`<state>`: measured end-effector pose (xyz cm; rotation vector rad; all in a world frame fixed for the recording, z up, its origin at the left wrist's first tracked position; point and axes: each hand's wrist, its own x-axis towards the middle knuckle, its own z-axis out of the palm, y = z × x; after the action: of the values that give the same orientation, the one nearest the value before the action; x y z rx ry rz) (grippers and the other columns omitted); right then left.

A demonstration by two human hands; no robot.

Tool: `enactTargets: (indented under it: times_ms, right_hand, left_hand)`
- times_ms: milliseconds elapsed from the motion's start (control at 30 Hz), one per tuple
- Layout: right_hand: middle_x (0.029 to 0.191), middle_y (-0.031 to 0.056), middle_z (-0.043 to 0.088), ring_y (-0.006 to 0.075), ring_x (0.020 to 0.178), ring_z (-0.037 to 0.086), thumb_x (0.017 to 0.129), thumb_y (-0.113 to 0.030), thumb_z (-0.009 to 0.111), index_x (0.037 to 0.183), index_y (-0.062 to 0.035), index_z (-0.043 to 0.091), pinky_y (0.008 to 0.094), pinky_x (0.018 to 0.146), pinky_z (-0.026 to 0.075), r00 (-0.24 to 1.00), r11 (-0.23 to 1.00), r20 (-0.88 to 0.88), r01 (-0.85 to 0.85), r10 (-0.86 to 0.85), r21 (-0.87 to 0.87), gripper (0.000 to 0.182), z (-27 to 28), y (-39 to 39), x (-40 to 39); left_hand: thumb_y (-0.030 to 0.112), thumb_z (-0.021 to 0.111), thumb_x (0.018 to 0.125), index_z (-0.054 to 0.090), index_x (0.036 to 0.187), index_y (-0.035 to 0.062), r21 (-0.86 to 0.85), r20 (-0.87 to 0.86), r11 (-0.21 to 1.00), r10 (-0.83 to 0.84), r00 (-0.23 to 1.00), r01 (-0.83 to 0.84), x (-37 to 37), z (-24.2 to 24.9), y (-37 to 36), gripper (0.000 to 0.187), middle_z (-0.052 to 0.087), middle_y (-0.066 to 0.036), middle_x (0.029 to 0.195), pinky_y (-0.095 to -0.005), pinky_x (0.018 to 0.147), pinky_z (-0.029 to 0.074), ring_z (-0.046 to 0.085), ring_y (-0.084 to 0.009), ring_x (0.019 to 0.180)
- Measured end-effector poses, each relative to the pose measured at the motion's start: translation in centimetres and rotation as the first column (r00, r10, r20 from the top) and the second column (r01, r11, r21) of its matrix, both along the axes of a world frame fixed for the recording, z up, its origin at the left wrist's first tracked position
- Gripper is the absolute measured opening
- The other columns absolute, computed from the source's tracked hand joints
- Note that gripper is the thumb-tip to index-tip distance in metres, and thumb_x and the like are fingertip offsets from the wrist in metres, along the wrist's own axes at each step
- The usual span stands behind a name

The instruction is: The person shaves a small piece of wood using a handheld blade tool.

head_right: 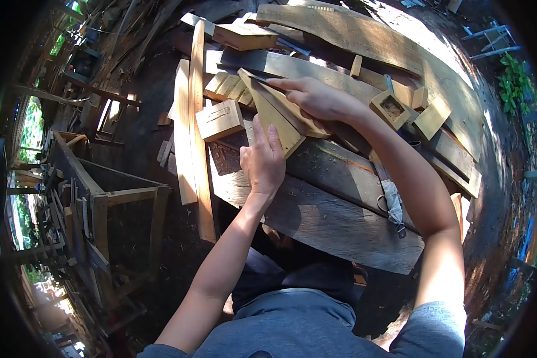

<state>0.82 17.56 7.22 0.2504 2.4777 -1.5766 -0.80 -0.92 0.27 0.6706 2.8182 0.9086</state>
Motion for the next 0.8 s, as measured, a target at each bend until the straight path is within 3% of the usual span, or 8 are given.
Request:
enactTargets:
  times_ms: [67,167,367,433,567,667,767,800]
  right_hand:
    - [0.065,0.0037,0.054,0.0097,0.045,0.049,0.096,-0.013,0.038,0.152,-0.0214,0.042,0.0251,0.042,0.048,0.999,0.997,0.049,0.027,-0.023,-0.069,0.056,-0.3,0.2,-1.4]
    - [0.064,0.0030,0.053,0.0088,0.044,0.050,0.097,-0.013,0.037,0.152,-0.0224,0.040,0.0250,0.041,0.048,0.999,0.994,0.027,0.019,-0.016,-0.104,0.056,-1.2,0.4,-1.6]
    - [0.061,0.0027,0.051,0.0105,0.042,0.051,0.096,-0.013,0.036,0.153,-0.0237,0.039,0.0254,0.040,0.050,0.999,0.995,0.040,-0.008,0.012,-0.101,0.058,-1.0,1.2,0.1]
    - [0.061,0.0036,0.051,0.0114,0.041,0.052,0.096,-0.014,0.036,0.153,-0.0246,0.039,0.0266,0.040,0.051,0.994,0.989,0.107,0.004,0.012,-0.145,0.058,-1.1,1.2,-0.4]
    - [0.060,0.0054,0.053,0.0127,0.040,0.052,0.097,-0.015,0.037,0.153,-0.0266,0.037,0.0285,0.041,0.052,1.000,1.000,0.020,0.019,-0.019,-0.018,0.058,-0.2,0.3,2.1]
    - [0.061,0.0047,0.055,0.0129,0.048,0.058,0.097,-0.017,0.039,0.154,-0.0282,0.037,0.0328,0.049,0.054,0.993,0.997,0.120,0.009,-0.001,-0.073,0.058,0.1,0.5,3.0]
    - [0.065,0.0106,0.063,0.0197,0.058,0.066,0.097,-0.019,0.041,0.152,-0.0294,0.039,0.0384,0.059,0.056,0.990,0.995,0.136,0.024,-0.037,0.097,0.056,0.3,-0.5,2.9]
    - [0.071,0.0134,0.066,0.0248,0.061,0.067,0.099,-0.021,0.042,0.151,-0.0342,0.039,0.0398,0.059,0.056,0.999,0.899,-0.038,0.049,-0.036,0.435,0.054,0.2,-1.4,3.0]
  left_hand:
    - [0.037,0.037,0.104,0.038,0.146,0.0077,-0.010,0.035,1.000,-0.011,0.999,0.011,0.2,-0.2,0.0,0.051,0.071,-0.022,0.093,-0.0474,0.082,0.045,0.066,-0.0424,0.077]
    - [0.034,0.039,0.103,0.039,0.142,0.0010,0.029,-0.154,0.999,-0.012,0.988,0.017,0.1,-1.0,0.0,0.052,0.069,-0.021,0.073,-0.0412,0.075,0.042,0.066,-0.0381,0.064]
    - [0.034,0.038,0.103,0.038,0.144,0.0023,0.015,-0.105,1.000,-0.025,0.994,0.026,0.0,-0.5,0.0,0.051,0.071,-0.020,0.077,-0.0414,0.075,0.042,0.068,-0.0367,0.069]
    - [0.036,0.034,0.105,0.037,0.145,0.0070,0.058,0.066,0.998,0.014,0.998,-0.018,-0.3,0.0,0.0,0.050,0.072,-0.022,0.097,-0.0484,0.086,0.045,0.067,-0.0417,0.087]
    - [0.036,0.033,0.105,0.037,0.145,0.0074,0.015,-0.017,1.000,-0.001,1.000,0.002,0.0,0.1,0.3,0.049,0.072,-0.021,0.096,-0.0483,0.086,0.046,0.067,-0.0421,0.088]
    - [0.036,0.034,0.105,0.038,0.144,0.0091,0.017,-0.016,1.000,0.006,1.000,-0.005,0.2,0.1,0.1,0.048,0.072,-0.022,0.096,-0.0489,0.084,0.046,0.067,-0.0423,0.087]
    - [0.037,0.035,0.104,0.038,0.145,0.0110,0.032,0.000,0.999,0.012,1.000,-0.012,0.0,-0.1,0.2,0.048,0.071,-0.022,0.097,-0.0501,0.083,0.046,0.067,-0.0431,0.085]
    - [0.036,0.036,0.104,0.038,0.144,0.0074,0.010,-0.053,1.000,0.004,0.999,-0.004,0.0,-0.2,0.2,0.049,0.071,-0.022,0.089,-0.0462,0.080,0.044,0.068,-0.0400,0.079]
